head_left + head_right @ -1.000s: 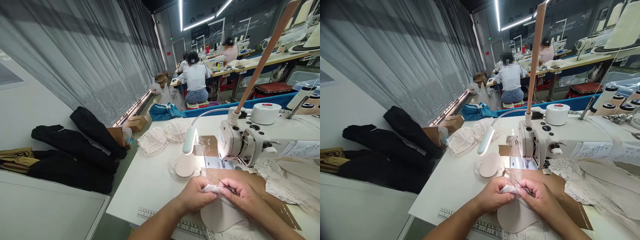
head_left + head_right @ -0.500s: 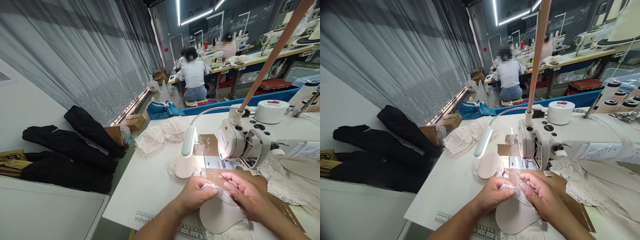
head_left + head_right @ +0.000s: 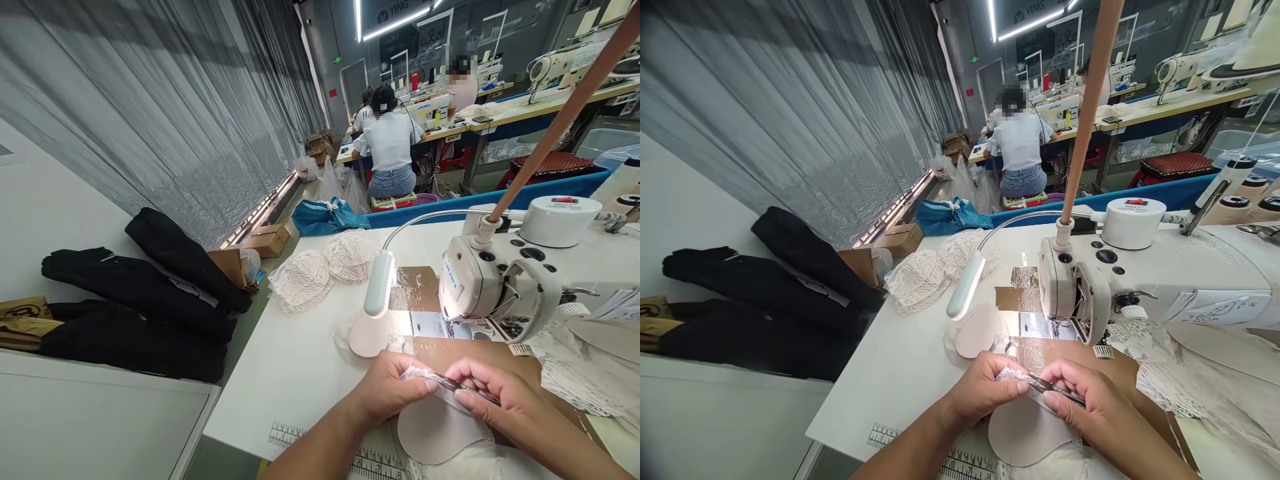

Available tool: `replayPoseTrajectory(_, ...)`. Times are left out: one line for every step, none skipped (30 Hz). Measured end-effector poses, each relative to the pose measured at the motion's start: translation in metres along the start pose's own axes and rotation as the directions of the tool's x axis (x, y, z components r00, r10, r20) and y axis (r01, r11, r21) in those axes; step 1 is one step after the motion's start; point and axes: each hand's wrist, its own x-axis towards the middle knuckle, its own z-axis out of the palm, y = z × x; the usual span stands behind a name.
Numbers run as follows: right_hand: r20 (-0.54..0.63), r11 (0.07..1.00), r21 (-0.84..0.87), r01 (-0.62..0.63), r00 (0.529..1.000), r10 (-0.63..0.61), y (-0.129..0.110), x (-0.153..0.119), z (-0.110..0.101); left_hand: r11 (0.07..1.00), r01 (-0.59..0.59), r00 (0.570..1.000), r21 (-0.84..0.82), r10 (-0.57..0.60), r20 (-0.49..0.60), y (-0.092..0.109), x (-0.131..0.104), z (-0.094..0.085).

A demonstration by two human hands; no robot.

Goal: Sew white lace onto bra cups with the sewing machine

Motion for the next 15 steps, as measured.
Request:
replayPoseTrajectory(-0.014, 1.000, 0.000, 0.009, 1.000, -0.009, -0.0010, 0.0010, 0.0022, 1.000, 0.004, 1.000, 0.002, -0.004, 0.008, -0.0005, 0.0003, 0.0002)
replayPoseTrajectory(-0.028, 1.000, 0.003, 0.015, 0.999, -0.015, -0.0014, 0.0020, 0.0046, 1.000, 0.001, 1.000, 0.006, -0.001, 0.019, -0.0012, 0.0006, 0.0004)
replayPoseTrajectory(-0.043, 1.000, 0.006, 0.022, 0.999, -0.022, -0.0015, 0.0031, 0.0068, 1.000, -0.008, 0.999, 0.010, 0.008, 0.035, -0.0018, 0.0010, 0.0005)
replayPoseTrajectory(-0.055, 1.000, 0.008, 0.030, 0.998, -0.029, -0.0013, 0.0043, 0.0087, 1.000, -0.023, 0.998, 0.015, 0.022, 0.053, -0.0024, 0.0013, 0.0006)
replayPoseTrajectory(-0.062, 0.999, 0.006, 0.039, 0.997, -0.038, -0.0009, 0.0054, 0.0100, 0.999, -0.038, 0.997, 0.021, 0.037, 0.069, -0.0028, 0.0016, 0.0006)
replayPoseTrajectory(-0.057, 0.999, 0.000, 0.049, 0.997, -0.049, -0.0006, 0.0063, 0.0107, 0.998, -0.050, 0.996, 0.027, 0.047, 0.082, -0.0030, 0.0019, 0.0006)
replayPoseTrajectory(-0.043, 0.998, -0.010, 0.061, 0.997, -0.061, -0.0006, 0.0071, 0.0107, 0.998, -0.056, 0.994, 0.034, 0.052, 0.093, -0.0030, 0.0020, 0.0007)
replayPoseTrajectory(-0.026, 0.997, -0.020, 0.070, 0.997, -0.071, -0.0008, 0.0076, 0.0102, 0.998, -0.057, 0.994, 0.039, 0.053, 0.100, -0.0028, 0.0021, 0.0007)
replayPoseTrajectory(-0.012, 0.997, -0.027, 0.075, 0.997, -0.076, -0.0013, 0.0080, 0.0095, 0.997, -0.057, 0.993, 0.045, 0.052, 0.104, -0.0025, 0.0021, 0.0007)
replayPoseTrajectory(-0.002, 0.997, -0.031, 0.076, 0.997, -0.076, -0.0019, 0.0081, 0.0088, 0.997, -0.056, 0.993, 0.050, 0.051, 0.105, -0.0022, 0.0021, 0.0007)
replayPoseTrajectory(0.001, 0.997, -0.033, 0.074, 0.997, -0.074, -0.0026, 0.0081, 0.0082, 0.997, -0.054, 0.994, 0.054, 0.048, 0.103, -0.0020, 0.0022, 0.0007)
replayPoseTrajectory(-0.007, 0.997, -0.031, 0.069, 0.998, -0.069, -0.0032, 0.0079, 0.0080, 0.997, -0.052, 0.994, 0.058, 0.046, 0.099, -0.0021, 0.0023, 0.0006)
replayPoseTrajectory(-0.024, 0.998, -0.026, 0.064, 0.998, -0.064, -0.0036, 0.0078, 0.0081, 0.997, -0.051, 0.995, 0.063, 0.045, 0.092, -0.0024, 0.0024, 0.0006)
replayPoseTrajectory(-0.043, 0.998, -0.019, 0.061, 0.997, -0.062, -0.0037, 0.0077, 0.0085, 0.996, -0.049, 0.995, 0.069, 0.043, 0.086, -0.0031, 0.0027, 0.0006)
replayPoseTrajectory(-0.060, 0.998, -0.005, 0.058, 0.997, -0.058, -0.0035, 0.0078, 0.0093, 0.996, -0.048, 0.996, 0.072, 0.043, 0.078, -0.0040, 0.0030, 0.0007)
